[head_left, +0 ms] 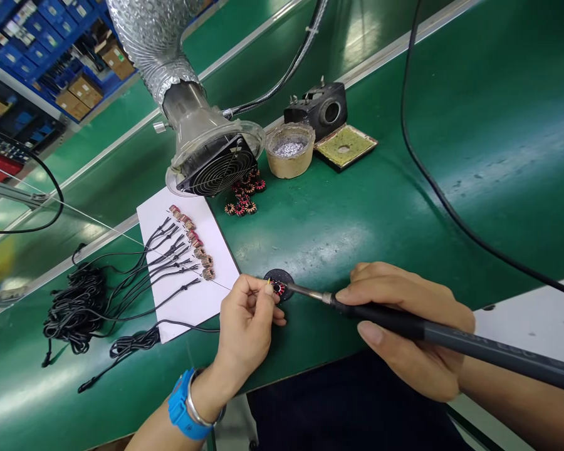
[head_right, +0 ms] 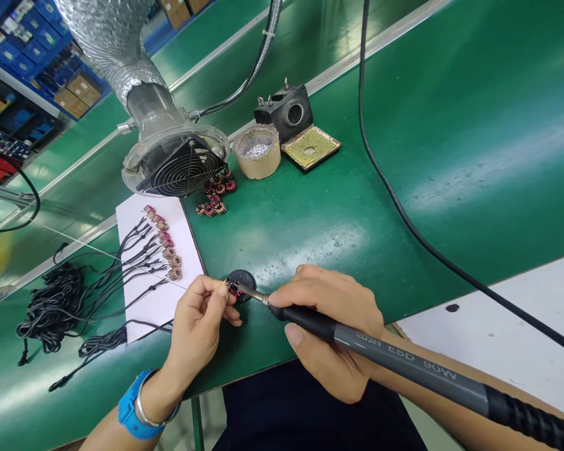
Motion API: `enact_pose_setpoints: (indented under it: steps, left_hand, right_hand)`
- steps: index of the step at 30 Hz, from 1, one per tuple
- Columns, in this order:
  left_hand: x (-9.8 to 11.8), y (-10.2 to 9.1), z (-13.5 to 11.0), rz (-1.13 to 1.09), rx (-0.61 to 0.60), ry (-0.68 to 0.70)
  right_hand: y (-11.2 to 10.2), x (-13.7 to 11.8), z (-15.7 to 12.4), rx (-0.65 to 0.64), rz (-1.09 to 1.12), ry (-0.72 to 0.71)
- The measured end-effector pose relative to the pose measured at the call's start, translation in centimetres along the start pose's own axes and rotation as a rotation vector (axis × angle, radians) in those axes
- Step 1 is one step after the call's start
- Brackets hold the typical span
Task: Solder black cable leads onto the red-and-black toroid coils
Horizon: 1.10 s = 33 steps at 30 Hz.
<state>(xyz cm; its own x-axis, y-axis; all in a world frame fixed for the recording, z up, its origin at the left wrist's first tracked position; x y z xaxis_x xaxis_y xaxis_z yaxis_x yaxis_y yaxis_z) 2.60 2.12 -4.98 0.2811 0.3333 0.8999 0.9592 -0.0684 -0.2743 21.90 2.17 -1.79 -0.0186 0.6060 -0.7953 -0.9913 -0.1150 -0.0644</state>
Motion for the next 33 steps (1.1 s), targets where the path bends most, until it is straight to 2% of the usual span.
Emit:
enact_pose_setpoints:
  steps: [11, 21, 26, 30, 33]
  left_hand:
    - [-0.1, 0.0, 0.0, 0.015, -0.006, 0.005]
    - [0.0, -0.1, 0.0, 0.021, -0.015, 0.003]
    - [-0.3, -0.1, 0.0, 0.018, -0.016, 0.004]
    - [-0.5, -0.1, 0.1, -0.005, -0.012, -0.004]
    - [-0.6, -0.1, 0.1, -0.002, -0.014, -0.002]
  right_hand:
    - [0.4, 0.1, 0.2, -0.014, -0.003, 0.023]
    - [0.1, 0.0, 0.0, 0.032, 0.003, 0.007]
    - [-0.3, 0.2, 0.1, 0.046, -0.002, 0.054]
    - [-1.2, 0.4, 1.3, 0.016, -0.038, 0.05]
    - [-2.5, 1.0, 3.7, 0.032, -0.184, -0.058]
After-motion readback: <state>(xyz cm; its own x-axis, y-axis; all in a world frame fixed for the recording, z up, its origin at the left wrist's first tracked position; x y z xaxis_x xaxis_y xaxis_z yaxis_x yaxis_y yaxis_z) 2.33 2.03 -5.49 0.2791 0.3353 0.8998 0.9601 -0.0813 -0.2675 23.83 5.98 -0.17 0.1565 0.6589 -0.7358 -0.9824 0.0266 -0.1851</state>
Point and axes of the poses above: each hand's wrist, its own z-axis towards the middle knuckle, its own y-axis out of the palm, x = y × z, the point moved 4 cm from there along z, towards the middle knuckle, and after that the axes turned 5 degrees about z, right-handed, at the moved point
